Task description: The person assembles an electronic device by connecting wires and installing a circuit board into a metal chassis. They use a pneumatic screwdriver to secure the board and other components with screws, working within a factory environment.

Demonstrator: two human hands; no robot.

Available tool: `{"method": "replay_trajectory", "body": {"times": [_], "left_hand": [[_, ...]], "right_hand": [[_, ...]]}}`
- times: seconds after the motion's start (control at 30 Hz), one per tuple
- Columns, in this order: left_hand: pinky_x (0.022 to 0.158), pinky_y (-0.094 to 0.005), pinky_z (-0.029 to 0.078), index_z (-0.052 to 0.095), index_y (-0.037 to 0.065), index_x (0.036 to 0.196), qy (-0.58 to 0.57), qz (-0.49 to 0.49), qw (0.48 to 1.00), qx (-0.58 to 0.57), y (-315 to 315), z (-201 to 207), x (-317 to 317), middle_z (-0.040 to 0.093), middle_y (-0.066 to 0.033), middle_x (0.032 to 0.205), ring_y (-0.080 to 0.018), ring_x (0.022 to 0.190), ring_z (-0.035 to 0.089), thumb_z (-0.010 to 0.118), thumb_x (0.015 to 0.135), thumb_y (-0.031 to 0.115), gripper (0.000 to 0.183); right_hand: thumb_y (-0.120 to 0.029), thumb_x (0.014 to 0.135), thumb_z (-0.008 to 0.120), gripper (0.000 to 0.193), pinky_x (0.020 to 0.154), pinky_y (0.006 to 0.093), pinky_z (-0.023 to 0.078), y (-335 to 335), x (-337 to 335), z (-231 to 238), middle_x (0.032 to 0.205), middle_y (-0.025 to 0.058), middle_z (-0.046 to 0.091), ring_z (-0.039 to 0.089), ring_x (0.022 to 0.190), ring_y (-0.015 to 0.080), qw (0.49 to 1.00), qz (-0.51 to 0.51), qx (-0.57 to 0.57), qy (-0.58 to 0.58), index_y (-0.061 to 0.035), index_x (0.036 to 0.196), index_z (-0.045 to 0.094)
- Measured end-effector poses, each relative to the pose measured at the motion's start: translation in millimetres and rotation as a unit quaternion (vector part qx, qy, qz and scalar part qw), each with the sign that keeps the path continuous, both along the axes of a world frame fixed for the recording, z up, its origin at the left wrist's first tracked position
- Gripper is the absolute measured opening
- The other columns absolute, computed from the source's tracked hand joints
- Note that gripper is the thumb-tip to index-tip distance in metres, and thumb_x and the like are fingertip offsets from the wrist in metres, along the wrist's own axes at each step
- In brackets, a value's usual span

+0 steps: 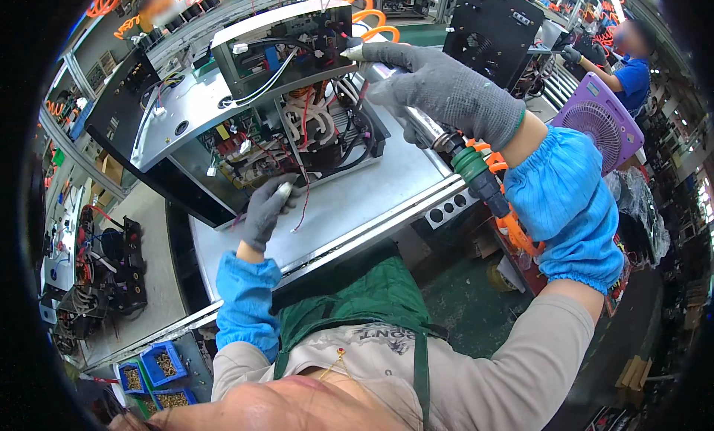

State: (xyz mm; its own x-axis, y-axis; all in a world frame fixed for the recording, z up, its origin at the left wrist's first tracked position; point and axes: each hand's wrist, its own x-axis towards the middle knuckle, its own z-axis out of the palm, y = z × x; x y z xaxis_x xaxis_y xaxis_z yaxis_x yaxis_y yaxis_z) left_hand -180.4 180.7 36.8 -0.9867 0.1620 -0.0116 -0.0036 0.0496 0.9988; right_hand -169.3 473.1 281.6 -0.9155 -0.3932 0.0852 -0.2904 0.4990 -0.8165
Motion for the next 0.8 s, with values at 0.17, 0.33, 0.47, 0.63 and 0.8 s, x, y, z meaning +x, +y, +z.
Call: {"method": "replay_trajectory", "body": {"times": [0.17,0.33,0.47,0.63,0.8], "left_hand": [[0.060,-0.0243,0.047,0.058,0.002,0.118,-0.009,0.164,0.986,-0.036,-52,-72,24,0.065,-0.0056,0.086,-0.0104,0.066,0.057,0.052,0.090,0.020,0.033],[0.061,-0.0272,0.049,0.061,0.002,0.112,-0.015,0.216,0.975,-0.046,-65,-138,41,0.064,-0.0073,0.082,-0.0126,0.065,0.059,0.054,0.089,0.015,0.028],[0.064,-0.0268,0.049,0.061,0.005,0.112,0.034,0.270,0.960,-0.060,-48,-128,54,0.065,-0.0073,0.085,-0.0134,0.067,0.060,0.055,0.088,0.014,0.027],[0.062,-0.0260,0.048,0.061,0.006,0.113,-0.030,0.222,0.974,-0.028,-40,-108,62,0.067,-0.0054,0.089,-0.0121,0.068,0.058,0.053,0.090,0.026,0.032],[0.058,-0.0211,0.044,0.058,0.003,0.117,-0.147,0.036,0.980,0.130,8,-72,80,0.064,-0.0047,0.086,-0.0066,0.065,0.053,0.050,0.093,0.035,0.040]], "right_hand": [[-0.021,0.078,0.063,0.058,0.045,0.0170,0.042,0,-2,-4,0.072,-0.0012,0.052,0.049,0.049,0.0030,0.999,0.020,-0.049,0.013,-0.0129,0.133,0.047],[-0.024,0.077,0.058,0.063,0.044,0.0141,0.038,-12,29,-18,0.076,0.0017,0.052,0.047,0.056,0.0024,0.988,-0.064,-0.134,-0.046,-0.0144,0.137,0.042],[-0.012,0.062,0.060,0.093,0.049,0.0269,0.051,-10,63,-89,0.089,0.0099,0.052,0.055,0.064,0.0143,0.957,-0.067,-0.254,-0.122,-0.0152,0.146,0.021],[-0.014,0.054,0.070,0.096,0.051,0.0269,0.050,-24,94,-216,0.090,0.0090,0.055,0.056,0.069,0.0149,0.914,0.040,-0.184,-0.360,-0.0092,0.141,0.029],[-0.031,0.062,0.071,0.094,0.047,0.0272,0.050,-83,103,-270,0.081,0.0089,0.057,0.057,0.053,0.0163,0.853,0.050,-0.249,-0.457,-0.0117,0.142,0.027]]}}
